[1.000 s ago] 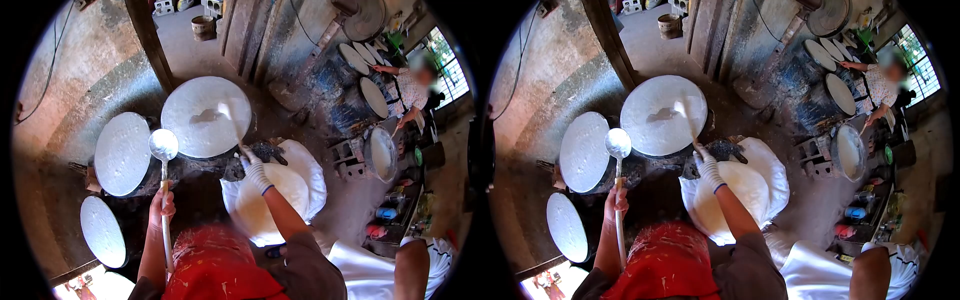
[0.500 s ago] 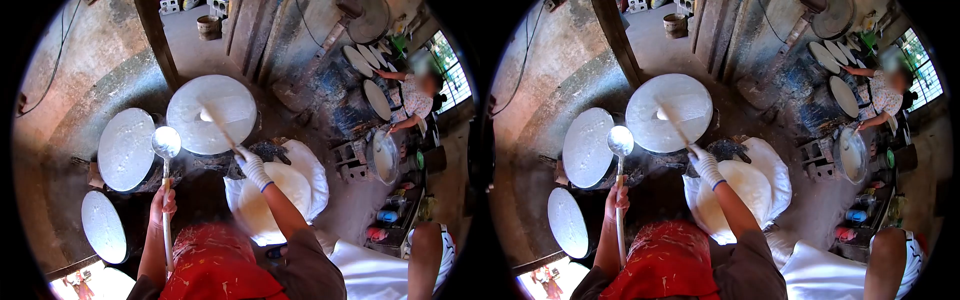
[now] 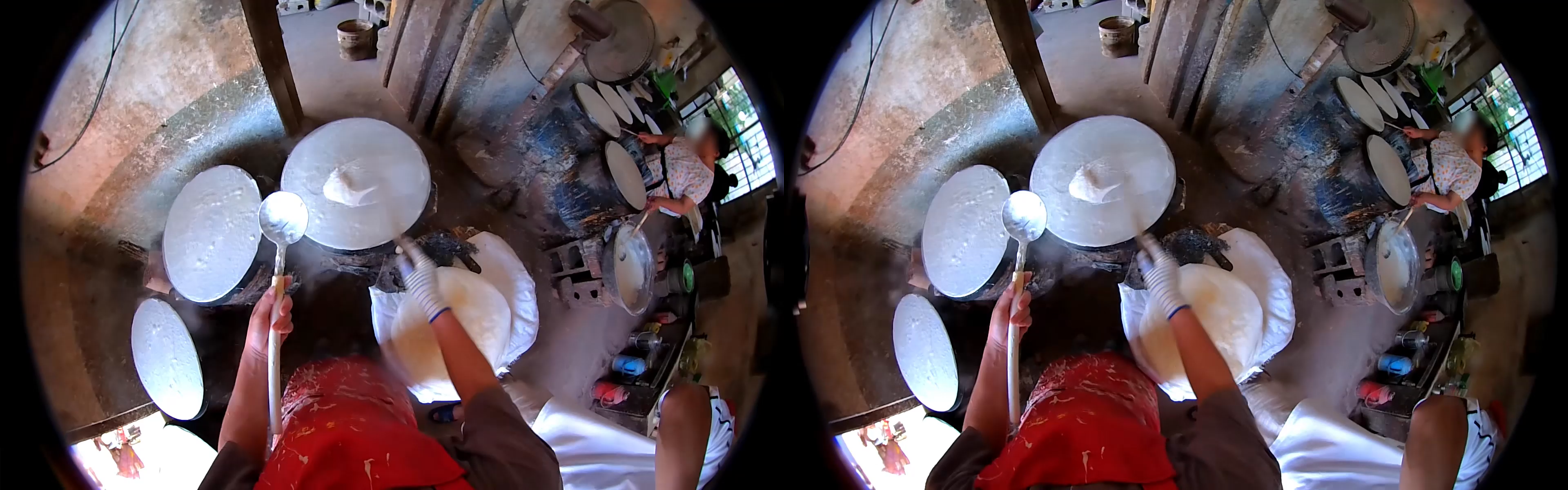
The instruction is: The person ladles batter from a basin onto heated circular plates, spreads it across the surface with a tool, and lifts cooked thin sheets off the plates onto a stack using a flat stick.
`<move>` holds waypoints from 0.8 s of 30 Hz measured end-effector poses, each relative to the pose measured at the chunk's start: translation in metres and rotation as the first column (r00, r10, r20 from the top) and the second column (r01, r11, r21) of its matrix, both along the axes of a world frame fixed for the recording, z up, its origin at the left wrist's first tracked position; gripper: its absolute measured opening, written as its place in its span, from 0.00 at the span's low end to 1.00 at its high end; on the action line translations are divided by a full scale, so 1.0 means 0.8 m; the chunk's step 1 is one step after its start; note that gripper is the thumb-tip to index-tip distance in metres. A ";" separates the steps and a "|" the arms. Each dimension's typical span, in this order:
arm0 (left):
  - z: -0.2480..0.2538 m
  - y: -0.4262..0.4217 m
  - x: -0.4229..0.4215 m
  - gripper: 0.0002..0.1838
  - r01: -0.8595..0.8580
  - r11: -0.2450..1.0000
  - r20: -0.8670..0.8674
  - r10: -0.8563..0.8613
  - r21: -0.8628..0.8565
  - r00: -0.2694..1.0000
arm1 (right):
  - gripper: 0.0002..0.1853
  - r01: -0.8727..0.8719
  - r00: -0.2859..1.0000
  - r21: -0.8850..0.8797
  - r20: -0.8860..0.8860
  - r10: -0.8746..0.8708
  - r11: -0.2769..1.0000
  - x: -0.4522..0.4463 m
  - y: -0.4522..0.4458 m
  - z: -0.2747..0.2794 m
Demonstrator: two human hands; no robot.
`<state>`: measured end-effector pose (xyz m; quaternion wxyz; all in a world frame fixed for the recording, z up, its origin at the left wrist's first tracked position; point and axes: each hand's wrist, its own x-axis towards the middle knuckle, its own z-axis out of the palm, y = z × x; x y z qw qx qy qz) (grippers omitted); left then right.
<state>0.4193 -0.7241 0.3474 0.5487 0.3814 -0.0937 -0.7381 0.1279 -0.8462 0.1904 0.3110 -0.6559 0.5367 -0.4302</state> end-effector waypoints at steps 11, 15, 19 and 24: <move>-0.020 -0.177 0.020 0.20 0.169 0.975 0.686 -0.221 0.143 0.693 | 0.16 -0.316 0.948 0.148 0.011 0.318 0.937 -0.113 -0.068 0.063; -0.022 -0.186 0.016 0.15 0.112 0.956 0.748 -0.284 0.273 0.599 | 0.17 -0.315 0.949 0.686 0.219 0.227 0.656 -0.115 -0.010 0.090; -0.034 -0.170 0.006 0.14 0.141 0.935 0.719 -0.343 0.327 0.604 | 0.20 -0.311 0.938 0.709 0.338 0.083 0.633 -0.062 0.061 0.087; -0.058 -0.154 -0.037 0.12 -0.075 0.934 0.476 -0.108 0.349 0.873 | 0.21 -0.476 0.734 0.646 0.665 -0.135 0.597 0.063 0.101 0.057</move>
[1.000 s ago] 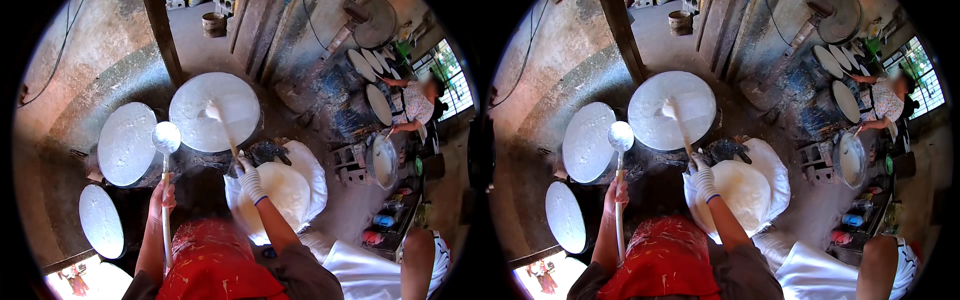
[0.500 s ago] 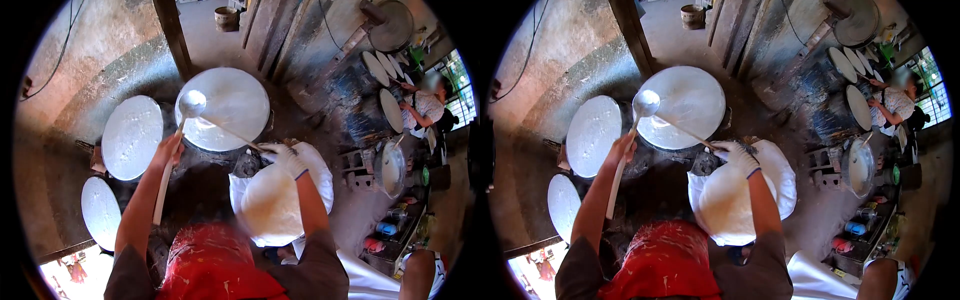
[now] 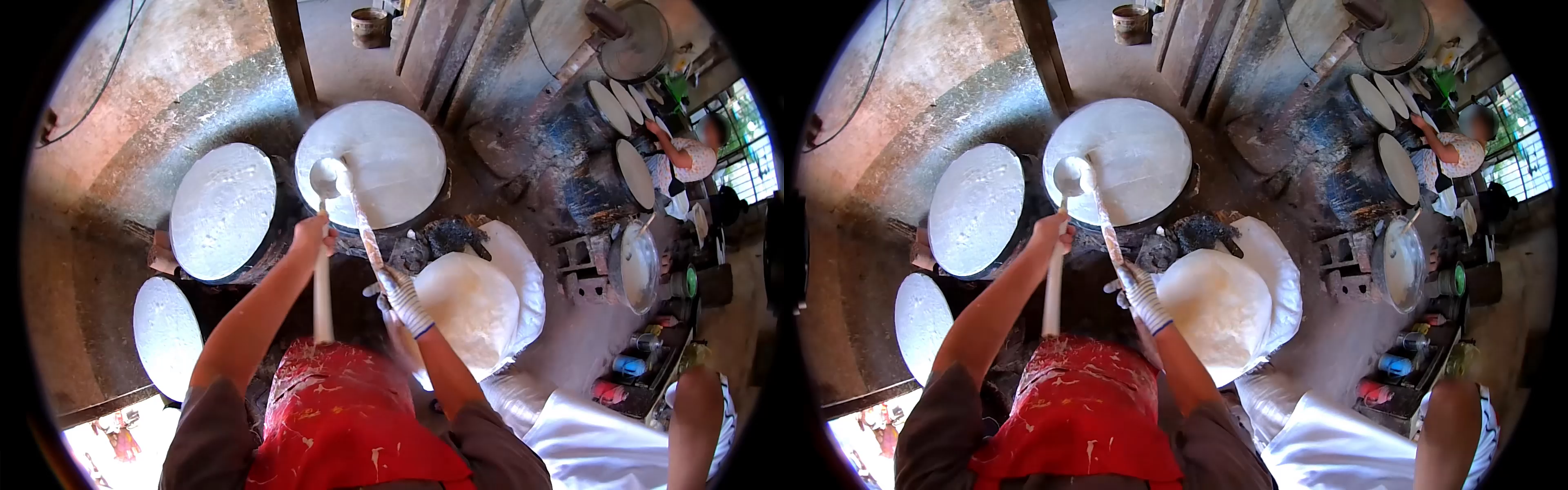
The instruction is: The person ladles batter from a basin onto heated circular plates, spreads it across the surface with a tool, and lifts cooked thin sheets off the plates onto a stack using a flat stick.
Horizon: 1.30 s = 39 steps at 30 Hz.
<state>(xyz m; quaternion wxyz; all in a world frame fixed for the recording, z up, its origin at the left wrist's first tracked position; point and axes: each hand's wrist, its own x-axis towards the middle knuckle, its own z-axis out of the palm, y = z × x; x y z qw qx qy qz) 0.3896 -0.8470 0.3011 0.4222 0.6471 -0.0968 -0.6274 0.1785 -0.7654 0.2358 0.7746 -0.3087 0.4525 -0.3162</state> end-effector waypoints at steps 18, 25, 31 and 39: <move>0.103 0.066 0.129 0.20 -0.348 0.851 -0.910 -0.304 -0.392 0.283 | 0.24 -0.500 0.472 -0.478 -0.849 -0.235 0.722 0.071 -0.011 0.011; 0.081 0.252 0.120 0.18 -0.503 0.839 -0.873 0.073 -0.207 0.481 | 0.20 -0.669 0.468 -0.512 -0.853 -0.229 0.539 0.027 -0.075 0.008; 0.056 0.394 0.085 0.21 -0.693 0.699 -0.895 0.180 -0.176 0.409 | 0.20 -0.457 0.780 -0.810 -0.564 -0.272 0.369 -0.028 -0.029 -0.016; 0.091 0.552 0.031 0.19 -0.873 0.443 -0.836 0.385 -0.204 0.391 | 0.13 -0.546 0.783 -0.629 -0.618 0.070 0.553 0.099 0.053 -0.022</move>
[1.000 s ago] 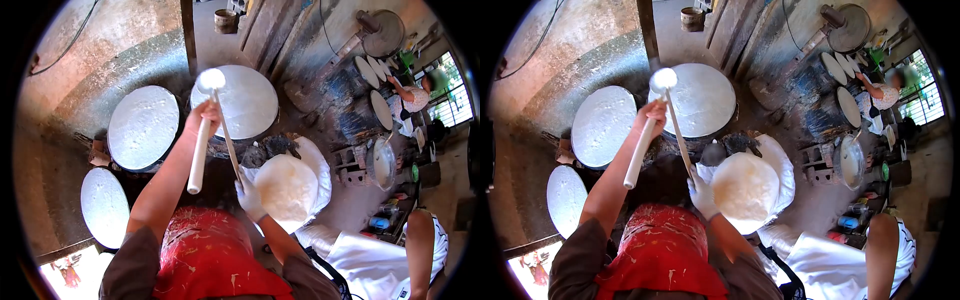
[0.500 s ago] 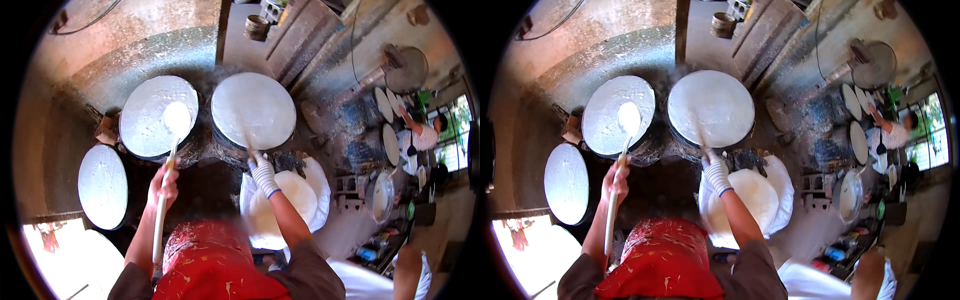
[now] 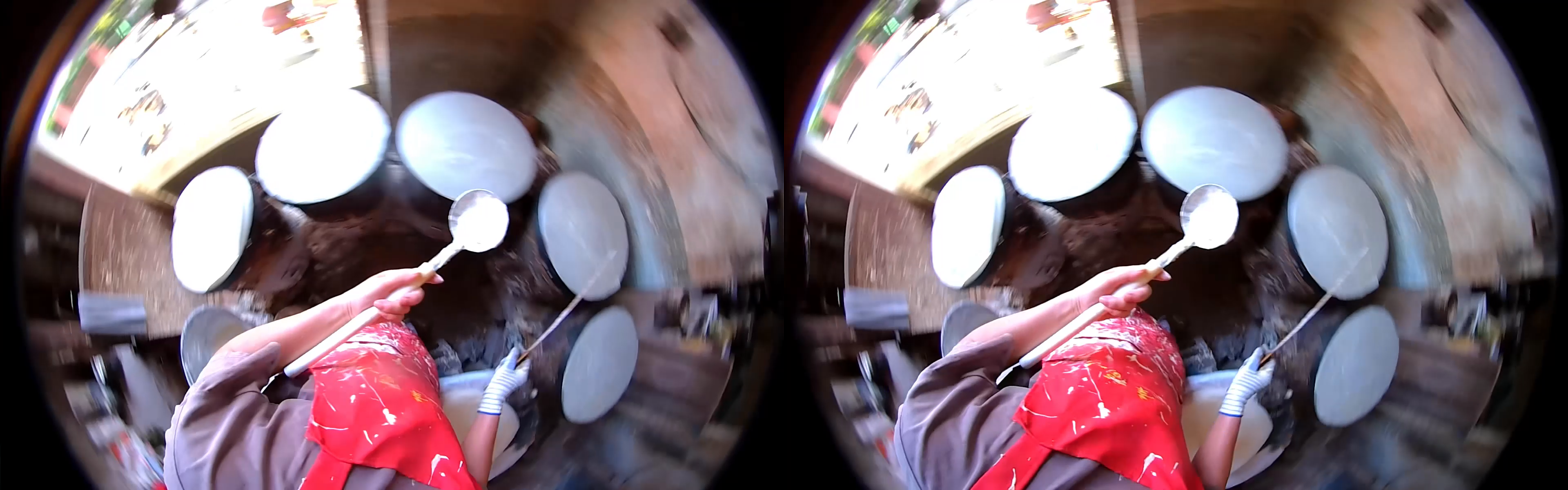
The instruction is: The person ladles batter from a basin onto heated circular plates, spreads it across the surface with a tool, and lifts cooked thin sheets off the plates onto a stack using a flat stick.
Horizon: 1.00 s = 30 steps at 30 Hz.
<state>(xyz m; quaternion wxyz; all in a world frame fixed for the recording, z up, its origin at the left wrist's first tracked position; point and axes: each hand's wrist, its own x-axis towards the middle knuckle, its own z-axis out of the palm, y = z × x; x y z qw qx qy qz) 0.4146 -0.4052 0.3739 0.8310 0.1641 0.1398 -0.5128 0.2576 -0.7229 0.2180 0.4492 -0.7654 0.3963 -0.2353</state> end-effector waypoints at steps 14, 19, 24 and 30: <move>0.005 0.395 -0.220 0.23 -0.917 0.396 0.264 0.890 -0.045 0.371 | 0.23 -0.931 0.269 0.233 -0.078 0.960 0.280 0.322 0.691 0.026; 0.001 0.452 -0.277 0.23 -0.996 0.089 0.225 0.971 -0.017 0.083 | 0.27 -0.923 0.337 0.079 -0.308 0.890 0.376 0.302 0.777 0.032; -0.007 0.486 -0.292 0.22 -1.000 0.016 0.237 0.971 0.002 0.016 | 0.14 -0.877 0.450 0.197 0.009 0.893 0.439 0.297 0.784 0.025; 0.007 0.505 -0.266 0.22 -0.995 0.100 0.265 0.959 0.031 0.105 | 0.12 -0.820 0.560 0.221 0.118 0.820 0.528 0.263 0.711 0.085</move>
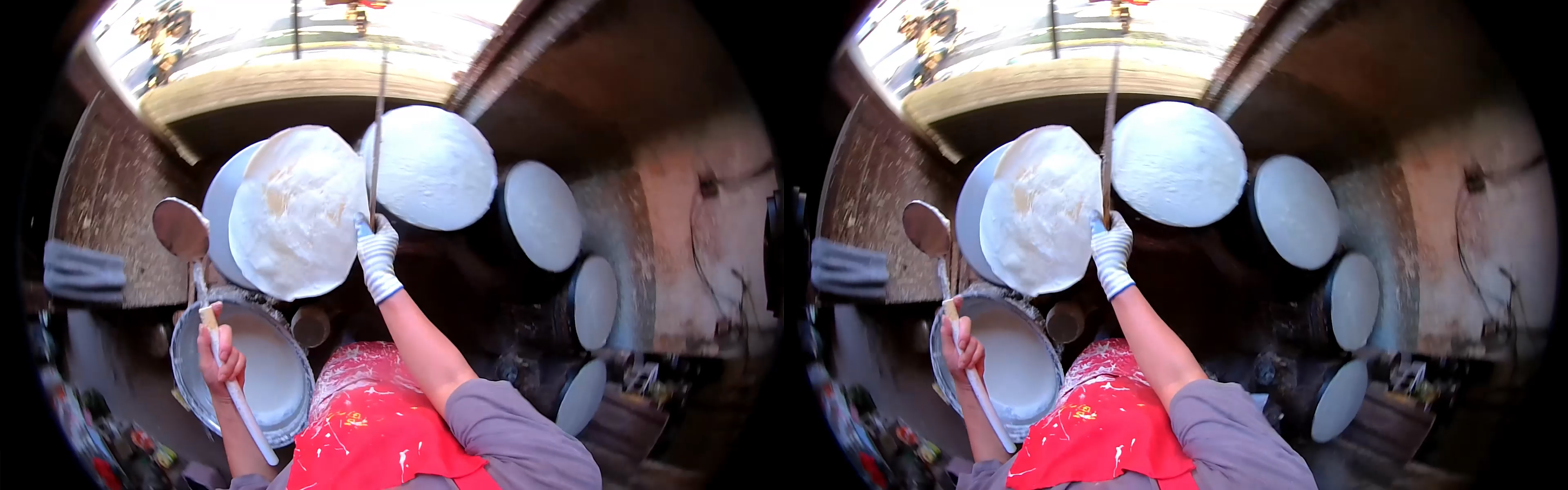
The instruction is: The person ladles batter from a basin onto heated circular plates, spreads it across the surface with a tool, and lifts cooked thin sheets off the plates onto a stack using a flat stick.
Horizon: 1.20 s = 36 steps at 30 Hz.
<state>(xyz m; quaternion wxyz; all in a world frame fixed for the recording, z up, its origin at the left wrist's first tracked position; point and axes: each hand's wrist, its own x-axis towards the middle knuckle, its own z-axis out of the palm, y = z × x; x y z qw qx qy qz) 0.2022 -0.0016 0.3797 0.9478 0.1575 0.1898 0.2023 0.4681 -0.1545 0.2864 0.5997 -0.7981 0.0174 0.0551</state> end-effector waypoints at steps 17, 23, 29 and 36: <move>0.004 -0.256 0.218 0.22 0.876 0.481 -0.054 -0.874 0.040 0.483 | 0.12 0.732 0.642 -0.543 0.345 -0.685 0.412 -0.358 -0.691 0.171; 0.006 -0.391 0.249 0.23 0.978 0.207 0.068 -0.976 -0.041 0.209 | 0.13 0.574 0.664 -0.813 0.390 -0.638 0.099 -0.490 -0.750 0.209; 0.008 -0.465 0.255 0.23 0.991 0.126 0.069 -0.990 0.039 0.123 | 0.22 0.247 0.668 -0.953 0.034 -0.743 0.178 -0.567 -0.654 0.086; 0.007 -0.465 0.257 0.24 0.995 0.086 0.064 -0.995 0.059 0.082 | 0.33 0.207 0.220 -0.716 -0.630 -0.744 0.667 -0.591 -0.533 -0.032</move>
